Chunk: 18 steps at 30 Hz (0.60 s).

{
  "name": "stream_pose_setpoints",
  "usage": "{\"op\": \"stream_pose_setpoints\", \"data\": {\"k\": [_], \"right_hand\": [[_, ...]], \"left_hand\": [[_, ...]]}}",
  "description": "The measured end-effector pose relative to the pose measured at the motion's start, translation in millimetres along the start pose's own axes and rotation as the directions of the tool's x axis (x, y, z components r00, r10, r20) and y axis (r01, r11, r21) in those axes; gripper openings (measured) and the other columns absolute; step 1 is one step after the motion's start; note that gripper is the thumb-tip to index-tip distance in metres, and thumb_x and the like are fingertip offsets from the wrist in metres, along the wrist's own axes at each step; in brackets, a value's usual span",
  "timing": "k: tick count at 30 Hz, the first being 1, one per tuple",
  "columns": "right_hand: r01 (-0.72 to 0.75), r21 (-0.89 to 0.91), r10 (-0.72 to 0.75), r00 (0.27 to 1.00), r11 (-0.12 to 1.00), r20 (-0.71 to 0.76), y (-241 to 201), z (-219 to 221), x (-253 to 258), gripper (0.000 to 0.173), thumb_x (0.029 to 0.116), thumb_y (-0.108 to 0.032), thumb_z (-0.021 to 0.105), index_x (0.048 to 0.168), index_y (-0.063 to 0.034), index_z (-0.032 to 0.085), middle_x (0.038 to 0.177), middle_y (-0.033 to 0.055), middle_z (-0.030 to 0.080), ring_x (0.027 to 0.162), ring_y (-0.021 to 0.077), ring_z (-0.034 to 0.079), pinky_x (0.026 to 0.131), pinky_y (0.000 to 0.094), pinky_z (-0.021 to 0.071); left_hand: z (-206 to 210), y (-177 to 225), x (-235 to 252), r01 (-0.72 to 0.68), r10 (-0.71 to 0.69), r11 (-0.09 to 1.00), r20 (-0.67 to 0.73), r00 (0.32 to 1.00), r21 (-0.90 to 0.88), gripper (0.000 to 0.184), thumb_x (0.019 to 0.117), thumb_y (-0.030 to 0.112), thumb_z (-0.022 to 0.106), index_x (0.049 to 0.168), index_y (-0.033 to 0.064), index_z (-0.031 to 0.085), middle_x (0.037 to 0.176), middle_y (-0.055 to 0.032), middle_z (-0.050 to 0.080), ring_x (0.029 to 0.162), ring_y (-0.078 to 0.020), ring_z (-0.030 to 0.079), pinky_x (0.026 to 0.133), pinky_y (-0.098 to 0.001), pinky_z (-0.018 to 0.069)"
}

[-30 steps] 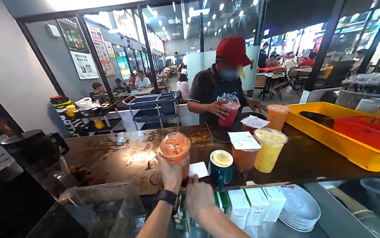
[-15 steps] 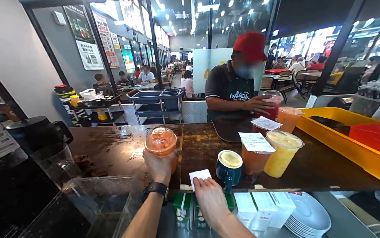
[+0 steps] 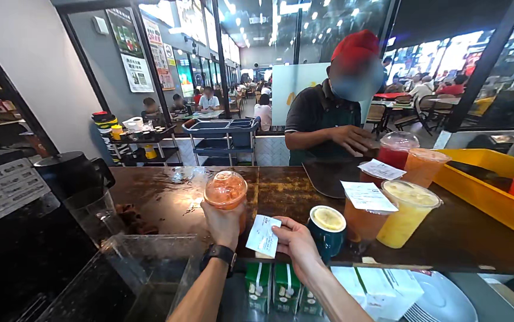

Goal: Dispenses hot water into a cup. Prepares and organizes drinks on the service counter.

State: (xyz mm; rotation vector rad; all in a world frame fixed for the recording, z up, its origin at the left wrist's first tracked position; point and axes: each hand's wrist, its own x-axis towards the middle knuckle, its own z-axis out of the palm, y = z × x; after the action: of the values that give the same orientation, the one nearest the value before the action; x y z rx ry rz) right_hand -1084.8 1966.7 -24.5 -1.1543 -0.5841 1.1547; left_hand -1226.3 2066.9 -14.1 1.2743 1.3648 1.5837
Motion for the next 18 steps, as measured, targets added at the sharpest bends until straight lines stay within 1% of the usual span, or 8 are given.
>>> {"op": "stream_pose_setpoints", "data": {"k": [3, 5, 6, 8, 10, 12, 14, 18], "right_hand": [[0.007, -0.104, -0.025, 0.986, 0.995, -0.164, 5.7, 7.0, 19.3, 0.02, 0.0973, -0.001, 0.066, 0.116, 0.0035, 0.066, 0.094, 0.0189, 0.072, 0.073, 0.0259, 0.074, 0.064, 0.0382, 0.0638], [0.012, -0.378, -0.097, 0.974, 0.926, -0.205, 11.8, 10.5, 35.0, 0.019, 0.0948, -0.007, 0.07, 0.113, -0.0024, 0.071, 0.09, 0.0117, 0.071, 0.071, 0.0186, 0.067, 0.063, 0.0337, 0.0547], [0.014, -0.549, -0.135, 0.974, 0.835, -0.18, 12.8, 11.6, 42.3, 0.021, 0.0947, -0.011, 0.07, 0.115, -0.0061, 0.072, 0.093, 0.0099, 0.073, 0.077, 0.0187, 0.067, 0.07, 0.0366, 0.0544], [0.0, -0.847, -0.169, 0.98, 0.531, -0.106, 6.8, 17.8, 48.5, 0.034, 0.0975, -0.016, 0.063, 0.131, -0.013, 0.066, 0.114, 0.0106, 0.073, 0.105, 0.0248, 0.07, 0.091, 0.0458, 0.056], [0.033, -0.967, -0.228, 0.973, 0.253, -0.027, 1.8, 28.9, 45.3, 0.053, 0.1016, -0.02, 0.058, 0.153, -0.0106, 0.046, 0.142, 0.0162, 0.059, 0.126, 0.032, 0.062, 0.101, 0.0475, 0.053], [0.085, -0.988, -0.31, 0.95, 0.132, 0.04, 1.0, 35.3, 35.9, 0.061, 0.1035, -0.028, 0.057, 0.158, -0.0078, 0.039, 0.158, 0.019, 0.041, 0.129, 0.0342, 0.059, 0.099, 0.0445, 0.0546], [0.162, -0.979, -0.341, 0.934, 0.127, 0.111, -2.5, 35.7, 17.2, 0.055, 0.1037, -0.03, 0.056, 0.154, -0.0101, 0.046, 0.161, 0.0166, 0.038, 0.123, 0.032, 0.064, 0.095, 0.0427, 0.0569], [0.323, -0.916, -0.332, 0.913, 0.237, 0.236, -14.9, 15.1, -47.9, 0.037, 0.102, -0.027, 0.054, 0.133, -0.0116, 0.067, 0.138, 0.0082, 0.063, 0.099, 0.0218, 0.07, 0.087, 0.0399, 0.0582]], "left_hand": [[-4.0, -2.8, 3.9, -0.034, 0.033, 0.999, -0.038, 0.999, -0.018, 0.112, 0.0625, 0.012, 0.097, 0.151, 0.0021, 0.03, 0.135, -0.0221, 0.056, 0.123, -0.0298, 0.059, 0.103, -0.0466, 0.0511], [-5.2, -4.2, 5.8, -0.038, 0.036, 0.999, -0.07, 0.997, -0.027, 0.112, 0.0632, 0.012, 0.097, 0.152, 0.0027, 0.03, 0.136, -0.0221, 0.056, 0.124, -0.0301, 0.059, 0.103, -0.0472, 0.0511], [-5.4, -3.7, 6.1, -0.03, 0.027, 0.999, -0.076, 0.997, -0.034, 0.112, 0.0641, 0.012, 0.096, 0.152, 0.0028, 0.029, 0.137, -0.0222, 0.055, 0.124, -0.0302, 0.059, 0.103, -0.0472, 0.0508], [-5.4, -3.2, 7.3, -0.021, 0.018, 0.999, -0.079, 0.997, -0.034, 0.111, 0.0651, 0.013, 0.096, 0.153, 0.0031, 0.028, 0.136, -0.0221, 0.056, 0.123, -0.0301, 0.059, 0.103, -0.047, 0.0506], [-4.8, -2.2, 7.5, -0.022, 0.02, 0.999, -0.072, 0.997, -0.025, 0.111, 0.0653, 0.014, 0.096, 0.152, 0.0032, 0.028, 0.135, -0.0219, 0.056, 0.122, -0.0299, 0.059, 0.102, -0.0471, 0.0512], [-2.7, 0.7, 4.1, 0.001, -0.002, 1.0, -0.044, 0.999, -0.025, 0.109, 0.0654, 0.015, 0.096, 0.152, 0.0043, 0.03, 0.134, -0.0213, 0.057, 0.12, -0.0299, 0.06, 0.1, -0.0477, 0.0518], [2.7, 4.2, 1.8, 0.032, -0.032, 0.999, -0.002, 0.999, -0.041, 0.11, 0.0646, 0.015, 0.097, 0.151, 0.0075, 0.03, 0.131, -0.0195, 0.059, 0.118, -0.0287, 0.062, 0.097, -0.0475, 0.0538], [25.2, 0.2, -4.0, 0.026, -0.023, 0.999, 0.103, 0.994, -0.027, 0.114, 0.0634, 0.018, 0.098, 0.153, 0.0075, 0.028, 0.133, -0.0206, 0.058, 0.119, -0.0307, 0.061, 0.098, -0.0503, 0.0531]]}}
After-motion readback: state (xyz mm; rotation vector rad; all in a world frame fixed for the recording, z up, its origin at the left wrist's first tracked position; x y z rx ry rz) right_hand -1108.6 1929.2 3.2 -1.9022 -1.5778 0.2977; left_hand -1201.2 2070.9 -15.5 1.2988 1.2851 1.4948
